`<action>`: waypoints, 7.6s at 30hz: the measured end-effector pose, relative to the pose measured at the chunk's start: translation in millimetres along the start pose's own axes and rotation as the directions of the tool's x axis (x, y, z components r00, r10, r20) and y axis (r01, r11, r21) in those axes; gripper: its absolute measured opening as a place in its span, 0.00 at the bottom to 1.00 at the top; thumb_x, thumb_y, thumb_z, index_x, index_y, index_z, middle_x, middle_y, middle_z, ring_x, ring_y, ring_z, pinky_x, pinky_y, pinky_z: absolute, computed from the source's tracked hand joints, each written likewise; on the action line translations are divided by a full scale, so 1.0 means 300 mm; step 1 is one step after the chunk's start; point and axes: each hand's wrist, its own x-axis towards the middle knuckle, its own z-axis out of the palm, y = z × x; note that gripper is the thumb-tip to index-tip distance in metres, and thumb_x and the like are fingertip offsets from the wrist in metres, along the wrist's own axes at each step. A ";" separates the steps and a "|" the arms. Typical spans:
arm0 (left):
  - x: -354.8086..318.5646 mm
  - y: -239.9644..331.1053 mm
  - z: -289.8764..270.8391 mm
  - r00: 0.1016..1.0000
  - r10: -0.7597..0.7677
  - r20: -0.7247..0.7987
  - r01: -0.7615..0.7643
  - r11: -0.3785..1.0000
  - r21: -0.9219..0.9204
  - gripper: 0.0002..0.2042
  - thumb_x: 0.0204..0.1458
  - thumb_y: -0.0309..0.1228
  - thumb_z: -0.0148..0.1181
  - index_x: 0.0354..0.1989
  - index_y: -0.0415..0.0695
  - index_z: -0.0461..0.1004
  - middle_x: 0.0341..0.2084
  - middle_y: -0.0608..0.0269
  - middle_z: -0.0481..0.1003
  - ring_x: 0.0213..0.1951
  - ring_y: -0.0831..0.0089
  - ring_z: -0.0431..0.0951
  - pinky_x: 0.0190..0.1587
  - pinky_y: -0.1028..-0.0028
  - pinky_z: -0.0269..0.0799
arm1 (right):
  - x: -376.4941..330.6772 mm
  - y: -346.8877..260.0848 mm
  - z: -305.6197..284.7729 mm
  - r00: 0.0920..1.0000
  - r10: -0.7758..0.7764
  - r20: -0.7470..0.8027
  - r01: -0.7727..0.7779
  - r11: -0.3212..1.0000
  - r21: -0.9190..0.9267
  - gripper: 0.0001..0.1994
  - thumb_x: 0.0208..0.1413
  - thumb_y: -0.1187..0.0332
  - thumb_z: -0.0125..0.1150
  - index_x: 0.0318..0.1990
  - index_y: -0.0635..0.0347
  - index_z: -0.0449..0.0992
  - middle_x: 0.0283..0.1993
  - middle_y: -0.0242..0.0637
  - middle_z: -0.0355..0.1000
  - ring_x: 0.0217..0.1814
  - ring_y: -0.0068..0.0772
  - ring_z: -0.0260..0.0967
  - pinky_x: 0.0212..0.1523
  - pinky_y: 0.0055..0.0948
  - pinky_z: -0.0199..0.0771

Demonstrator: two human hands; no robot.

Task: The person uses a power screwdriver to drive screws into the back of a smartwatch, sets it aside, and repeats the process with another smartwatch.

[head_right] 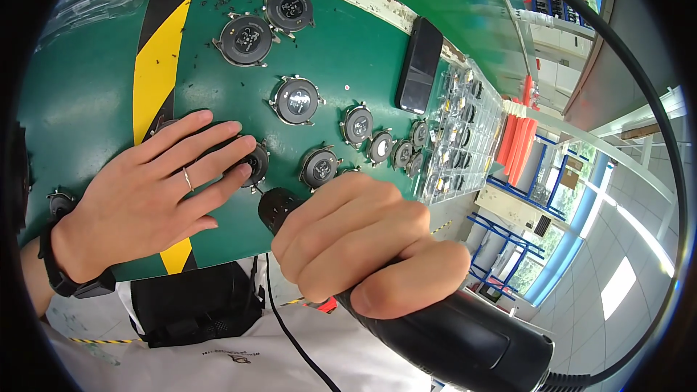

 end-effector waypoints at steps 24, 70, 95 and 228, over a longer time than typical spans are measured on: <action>0.024 0.003 -0.035 0.991 0.124 0.042 -0.119 0.988 -0.095 0.34 0.34 0.38 0.72 0.55 0.39 0.76 0.62 0.60 0.72 0.68 0.63 0.66 0.74 0.59 0.58 | 0.004 0.014 -0.023 0.964 -0.163 -0.209 0.159 0.987 -0.039 0.22 0.71 0.50 0.48 0.50 0.64 0.60 0.21 0.37 0.66 0.12 0.29 0.67 0.10 0.28 0.75; 0.006 -0.003 0.030 0.982 -0.010 -0.189 0.018 0.999 0.039 0.21 0.42 0.26 0.60 0.49 0.44 0.82 0.49 0.60 0.76 0.54 0.62 0.75 0.64 0.62 0.72 | -0.022 0.058 -0.026 0.997 -0.065 0.041 0.062 0.995 0.075 0.11 0.65 0.76 0.55 0.49 0.61 0.58 0.21 0.44 0.72 0.14 0.36 0.70 0.14 0.34 0.77; -0.016 0.000 0.053 0.979 -0.026 -0.204 0.031 0.999 0.019 0.20 0.43 0.26 0.60 0.48 0.43 0.82 0.48 0.59 0.76 0.54 0.63 0.76 0.65 0.61 0.71 | -0.029 0.067 -0.018 0.993 -0.052 0.103 0.042 0.995 0.094 0.13 0.63 0.80 0.55 0.49 0.63 0.58 0.23 0.48 0.73 0.16 0.39 0.72 0.14 0.38 0.78; -0.113 0.001 0.154 0.953 -0.103 -0.286 0.077 0.992 -0.101 0.14 0.48 0.27 0.66 0.45 0.42 0.84 0.44 0.64 0.76 0.50 0.66 0.77 0.64 0.63 0.73 | -0.067 0.144 0.086 0.980 -0.061 0.190 0.043 0.994 0.099 0.07 0.65 0.72 0.55 0.43 0.59 0.63 0.22 0.41 0.74 0.15 0.31 0.71 0.16 0.30 0.76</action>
